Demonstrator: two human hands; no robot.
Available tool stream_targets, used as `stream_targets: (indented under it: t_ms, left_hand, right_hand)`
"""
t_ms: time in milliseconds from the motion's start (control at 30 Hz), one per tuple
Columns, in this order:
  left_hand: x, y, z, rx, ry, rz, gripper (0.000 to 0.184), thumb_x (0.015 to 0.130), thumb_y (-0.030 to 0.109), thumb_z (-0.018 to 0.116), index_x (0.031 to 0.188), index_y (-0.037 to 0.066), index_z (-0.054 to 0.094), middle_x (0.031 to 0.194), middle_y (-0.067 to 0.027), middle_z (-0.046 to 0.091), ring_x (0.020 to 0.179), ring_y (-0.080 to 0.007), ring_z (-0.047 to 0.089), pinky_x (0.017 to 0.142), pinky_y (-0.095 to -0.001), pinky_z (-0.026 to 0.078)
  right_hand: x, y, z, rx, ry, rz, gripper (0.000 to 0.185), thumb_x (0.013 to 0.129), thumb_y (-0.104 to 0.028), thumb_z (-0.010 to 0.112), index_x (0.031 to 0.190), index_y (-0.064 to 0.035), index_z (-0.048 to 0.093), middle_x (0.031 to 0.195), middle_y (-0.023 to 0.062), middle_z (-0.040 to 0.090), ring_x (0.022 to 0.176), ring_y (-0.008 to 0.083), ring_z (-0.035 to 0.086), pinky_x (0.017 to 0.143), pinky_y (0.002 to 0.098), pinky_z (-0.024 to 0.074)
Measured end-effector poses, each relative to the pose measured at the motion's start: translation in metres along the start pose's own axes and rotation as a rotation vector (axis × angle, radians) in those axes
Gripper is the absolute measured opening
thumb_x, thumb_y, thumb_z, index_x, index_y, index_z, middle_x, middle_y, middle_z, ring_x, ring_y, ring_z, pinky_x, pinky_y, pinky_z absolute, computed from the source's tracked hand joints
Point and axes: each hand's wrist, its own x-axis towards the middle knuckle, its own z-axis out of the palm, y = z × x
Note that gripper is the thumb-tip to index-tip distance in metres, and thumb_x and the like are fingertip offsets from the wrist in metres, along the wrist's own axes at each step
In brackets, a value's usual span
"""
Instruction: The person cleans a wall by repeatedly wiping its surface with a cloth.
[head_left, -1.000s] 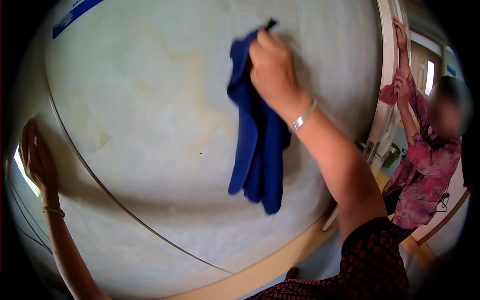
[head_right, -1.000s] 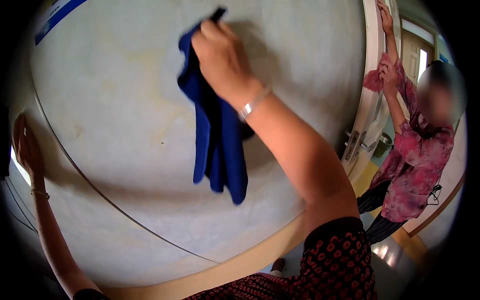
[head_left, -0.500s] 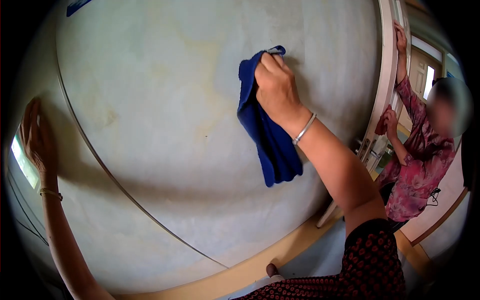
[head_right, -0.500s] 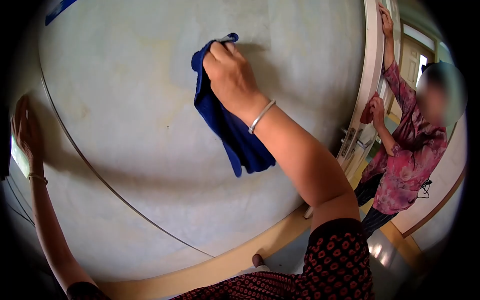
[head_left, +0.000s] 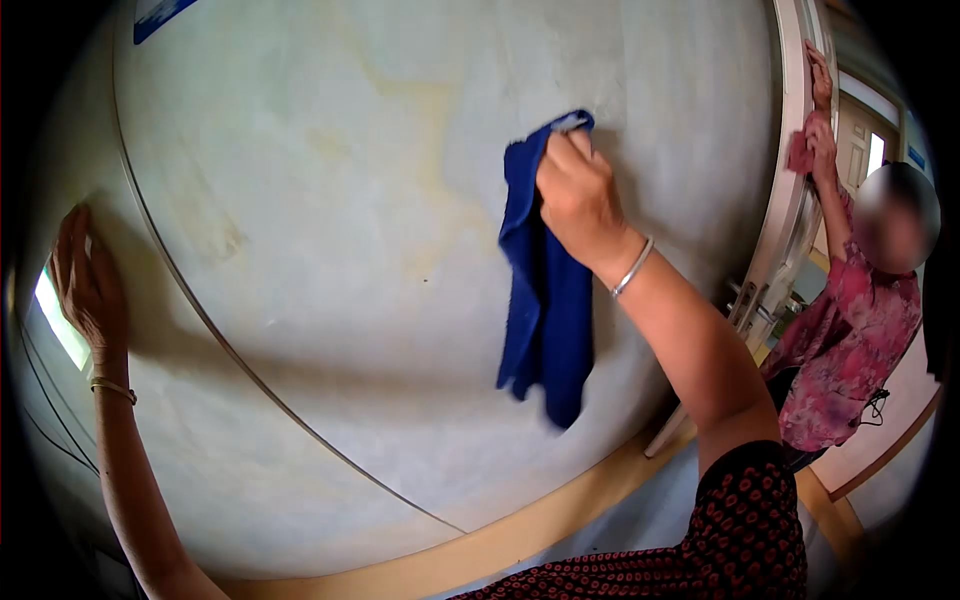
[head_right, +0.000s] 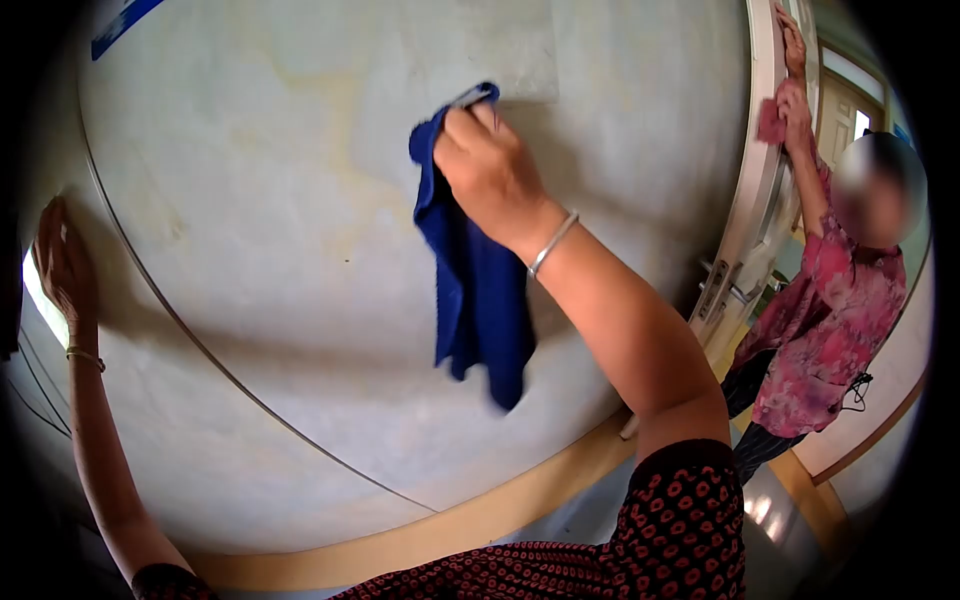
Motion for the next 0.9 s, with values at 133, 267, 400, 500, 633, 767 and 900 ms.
stream_targets:
  t_ms: [133, 267, 400, 500, 633, 767, 900]
  left_hand:
    - [-0.001, 0.002, -0.002, 0.044, -0.014, -0.017, 0.028, 0.083, 0.012, 0.042, 0.109, 0.008, 0.052, 0.113, -0.0061, 0.05, 0.105, -0.0223, 0.045, 0.09, -0.0317, 0.033]
    - [-0.002, 0.008, 0.003, -0.047, 0.017, -0.001, 0.028, 0.083, 0.012, 0.042, 0.109, 0.008, 0.052, 0.113, -0.0066, 0.05, 0.105, -0.0227, 0.045, 0.09, -0.0322, 0.033]
    - [-0.003, 0.01, 0.007, 0.003, 0.007, -0.019, 0.028, 0.083, 0.012, 0.043, 0.109, 0.007, 0.051, 0.113, -0.0071, 0.049, 0.105, -0.0235, 0.045, 0.09, -0.0325, 0.034]
    - [-0.001, 0.016, 0.009, -0.008, 0.002, -0.045, 0.028, 0.082, 0.011, 0.044, 0.109, 0.006, 0.051, 0.113, -0.0073, 0.049, 0.105, -0.0238, 0.045, 0.09, -0.0327, 0.034]
    - [0.007, 0.009, 0.001, -0.043, -0.004, -0.057, 0.029, 0.081, 0.011, 0.046, 0.109, 0.007, 0.052, 0.113, -0.0075, 0.049, 0.104, -0.0241, 0.045, 0.09, -0.0332, 0.035]
    - [0.005, 0.032, 0.005, -0.044, 0.017, -0.069, 0.029, 0.08, 0.01, 0.047, 0.108, 0.006, 0.052, 0.112, -0.0075, 0.05, 0.104, -0.0241, 0.046, 0.089, -0.033, 0.035]
    - [0.007, 0.031, -0.006, -0.041, 0.01, -0.079, 0.03, 0.079, 0.009, 0.047, 0.109, 0.006, 0.051, 0.111, -0.0074, 0.05, 0.104, -0.0237, 0.045, 0.088, -0.0328, 0.036]
  right_hand:
    - [0.067, 0.018, 0.005, -0.035, 0.104, 0.051, 0.01, 0.056, 0.009, 0.045, 0.058, -0.0003, 0.043, 0.066, 0.0119, 0.046, 0.065, 0.0296, 0.046, 0.056, 0.0366, 0.0397]
    - [0.06, 0.029, 0.011, -0.058, 0.087, 0.075, 0.008, 0.059, 0.006, 0.046, 0.057, -0.0023, 0.046, 0.066, 0.0105, 0.047, 0.064, 0.0277, 0.047, 0.056, 0.035, 0.0402]
    - [0.025, 0.013, 0.007, -0.03, 0.027, 0.022, 0.008, 0.058, 0.007, 0.047, 0.056, -0.001, 0.045, 0.066, 0.0097, 0.047, 0.064, 0.0271, 0.047, 0.056, 0.0331, 0.041]
    - [0.035, 0.017, 0.007, -0.052, -0.024, 0.025, 0.009, 0.058, 0.008, 0.048, 0.057, -0.0008, 0.046, 0.066, 0.0098, 0.047, 0.065, 0.0267, 0.047, 0.056, 0.0323, 0.0416]
    - [0.075, 0.018, 0.008, -0.109, -0.007, 0.09, 0.01, 0.057, 0.007, 0.049, 0.059, -0.0014, 0.046, 0.066, 0.0112, 0.047, 0.066, 0.0271, 0.047, 0.058, 0.0336, 0.0417]
    - [0.012, 0.004, 0.005, -0.042, -0.026, 0.124, 0.011, 0.054, 0.011, 0.047, 0.06, 0.0026, 0.043, 0.066, 0.017, 0.043, 0.064, 0.0336, 0.045, 0.055, 0.0397, 0.0387]
    - [0.009, 0.001, -0.002, -0.139, -0.067, 0.133, 0.011, 0.057, 0.009, 0.048, 0.058, -0.0016, 0.045, 0.069, 0.0127, 0.047, 0.069, 0.0295, 0.049, 0.059, 0.0375, 0.0423]
